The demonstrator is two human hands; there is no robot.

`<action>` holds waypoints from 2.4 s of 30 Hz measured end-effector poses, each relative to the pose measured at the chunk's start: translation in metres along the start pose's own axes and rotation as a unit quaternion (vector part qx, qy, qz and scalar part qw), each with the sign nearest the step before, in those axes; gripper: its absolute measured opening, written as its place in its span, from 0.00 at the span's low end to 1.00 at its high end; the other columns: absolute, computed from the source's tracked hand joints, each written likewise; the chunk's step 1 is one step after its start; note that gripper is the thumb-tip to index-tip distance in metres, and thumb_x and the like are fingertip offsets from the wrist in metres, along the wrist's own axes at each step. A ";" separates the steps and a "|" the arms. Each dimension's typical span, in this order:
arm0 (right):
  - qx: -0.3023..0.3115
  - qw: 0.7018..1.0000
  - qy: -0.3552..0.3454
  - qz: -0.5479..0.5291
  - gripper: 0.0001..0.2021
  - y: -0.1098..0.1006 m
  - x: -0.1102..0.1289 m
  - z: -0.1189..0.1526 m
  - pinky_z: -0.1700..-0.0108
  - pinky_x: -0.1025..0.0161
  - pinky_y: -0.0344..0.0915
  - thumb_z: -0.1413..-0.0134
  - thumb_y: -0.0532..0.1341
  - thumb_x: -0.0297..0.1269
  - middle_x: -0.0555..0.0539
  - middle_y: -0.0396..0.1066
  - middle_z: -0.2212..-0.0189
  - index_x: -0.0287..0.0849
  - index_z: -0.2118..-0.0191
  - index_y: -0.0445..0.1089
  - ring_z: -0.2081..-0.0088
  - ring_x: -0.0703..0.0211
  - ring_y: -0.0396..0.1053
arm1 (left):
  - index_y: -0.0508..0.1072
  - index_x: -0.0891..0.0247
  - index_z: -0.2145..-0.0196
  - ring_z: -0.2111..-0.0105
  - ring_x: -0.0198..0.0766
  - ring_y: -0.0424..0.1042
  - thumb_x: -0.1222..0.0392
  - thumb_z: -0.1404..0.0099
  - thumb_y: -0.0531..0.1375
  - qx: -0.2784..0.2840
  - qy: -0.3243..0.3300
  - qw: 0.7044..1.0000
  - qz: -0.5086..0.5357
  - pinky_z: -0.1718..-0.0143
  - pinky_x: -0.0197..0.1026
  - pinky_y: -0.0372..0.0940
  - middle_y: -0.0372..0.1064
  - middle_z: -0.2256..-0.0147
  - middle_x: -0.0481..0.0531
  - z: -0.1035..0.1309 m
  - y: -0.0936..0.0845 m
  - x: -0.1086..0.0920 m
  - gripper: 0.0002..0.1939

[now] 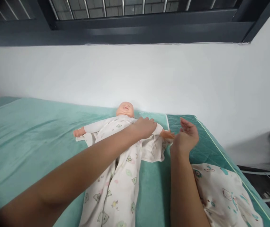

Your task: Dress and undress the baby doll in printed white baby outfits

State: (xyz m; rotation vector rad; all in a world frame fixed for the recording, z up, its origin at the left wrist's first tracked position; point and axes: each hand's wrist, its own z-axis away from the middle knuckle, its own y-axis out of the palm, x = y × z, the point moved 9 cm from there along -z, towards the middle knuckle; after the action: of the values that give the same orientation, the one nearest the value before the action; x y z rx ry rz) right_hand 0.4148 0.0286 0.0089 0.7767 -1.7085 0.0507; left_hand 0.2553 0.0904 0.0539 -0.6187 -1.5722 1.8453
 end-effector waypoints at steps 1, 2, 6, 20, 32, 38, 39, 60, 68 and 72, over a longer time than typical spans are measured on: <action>-0.004 0.999 -0.032 0.021 0.23 0.001 0.005 0.001 0.41 0.45 0.62 0.67 0.53 0.25 0.47 0.77 0.57 0.43 0.61 0.74 0.50 0.53 0.73 | 0.70 0.64 0.49 0.47 0.52 0.67 0.61 0.34 0.57 -0.005 0.006 1.000 0.007 0.49 0.54 0.62 0.68 0.47 0.62 0.005 -0.001 -0.003 0.16; 0.003 0.998 -0.057 0.034 0.22 0.004 0.009 0.003 0.42 0.45 0.63 0.65 0.53 0.25 0.47 0.77 0.58 0.43 0.60 0.74 0.51 0.53 0.73 | 0.71 0.64 0.50 0.47 0.52 0.68 0.60 0.34 0.57 -0.023 0.018 0.999 0.014 0.49 0.55 0.63 0.69 0.48 0.61 0.012 -0.005 -0.006 0.15; 0.119 0.988 -0.087 0.048 0.17 0.045 0.019 0.031 0.46 0.46 0.67 0.56 0.56 0.27 0.44 0.76 0.56 0.42 0.58 0.74 0.52 0.51 0.73 | 0.72 0.61 0.51 0.48 0.48 0.69 0.56 0.29 0.52 -0.211 0.051 0.968 0.127 0.51 0.51 0.66 0.72 0.51 0.56 0.075 -0.035 0.012 0.14; 0.582 0.789 0.037 0.194 0.38 0.133 0.017 0.151 0.27 0.46 0.34 0.43 0.61 0.58 0.54 0.38 0.27 0.55 0.30 0.51 0.27 0.51 0.30 | 0.61 0.54 0.35 0.32 0.47 0.51 0.45 0.29 0.51 -0.311 -0.113 0.860 0.389 0.32 0.55 0.51 0.53 0.32 0.52 0.160 0.037 0.130 0.28; 0.564 0.796 -0.146 0.163 0.28 0.138 0.049 0.153 0.29 0.44 0.42 0.47 0.68 0.50 0.50 0.51 0.31 0.56 0.40 0.65 0.29 0.49 0.41 | 0.71 0.60 0.53 0.49 0.39 0.74 0.65 0.30 0.54 -0.587 0.086 0.794 0.134 0.46 0.46 0.67 0.77 0.51 0.54 0.203 0.004 0.073 0.11; 0.521 0.814 -0.201 0.158 0.13 0.137 0.065 0.154 0.34 0.43 0.51 0.47 0.68 0.45 0.48 0.60 0.36 0.51 0.58 0.69 0.33 0.48 0.51 | 0.72 0.60 0.54 0.52 0.39 0.73 0.62 0.28 0.52 -0.550 0.041 0.820 0.153 0.49 0.46 0.66 0.77 0.54 0.53 0.195 0.004 0.079 0.10; 0.518 0.814 -0.208 0.161 0.12 0.137 0.066 0.154 0.34 0.43 0.51 0.47 0.68 0.44 0.48 0.61 0.36 0.50 0.59 0.68 0.33 0.48 0.52 | 0.72 0.60 0.54 0.51 0.40 0.72 0.61 0.28 0.51 -0.531 0.024 0.831 0.167 0.48 0.47 0.66 0.77 0.54 0.53 0.190 0.005 0.082 0.11; 0.525 0.736 -0.346 0.251 0.09 0.138 0.074 0.165 0.39 0.40 0.55 0.42 0.65 0.44 0.47 0.61 0.37 0.48 0.63 0.66 0.35 0.42 0.51 | 0.70 0.60 0.69 0.49 0.43 0.65 0.55 0.29 0.55 -0.490 -0.016 0.852 0.181 0.48 0.50 0.62 0.71 0.52 0.54 0.183 0.005 0.090 0.12; 0.503 0.746 -0.371 0.231 0.11 0.134 0.080 0.169 0.45 0.43 0.58 0.43 0.66 0.46 0.44 0.64 0.44 0.48 0.66 0.66 0.44 0.43 0.59 | 0.65 0.60 0.77 0.67 0.40 0.63 0.53 0.27 0.51 -0.491 -0.033 0.864 0.103 0.63 0.47 0.57 0.67 0.73 0.51 0.183 0.007 0.085 0.20; 0.486 0.756 -0.373 0.229 0.11 0.132 0.079 0.167 0.50 0.47 0.61 0.43 0.65 0.47 0.43 0.65 0.50 0.47 0.66 0.67 0.51 0.46 0.61 | 0.65 0.60 0.76 0.68 0.40 0.63 0.53 0.27 0.50 -0.481 -0.035 0.869 0.115 0.63 0.46 0.56 0.66 0.73 0.50 0.181 0.007 0.086 0.19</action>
State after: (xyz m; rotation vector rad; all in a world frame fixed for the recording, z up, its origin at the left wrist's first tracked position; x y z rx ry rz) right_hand 0.1981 0.0228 0.0765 1.1889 -2.6334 1.2035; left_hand 0.0672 0.0276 0.0834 -1.2088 -2.5407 1.1072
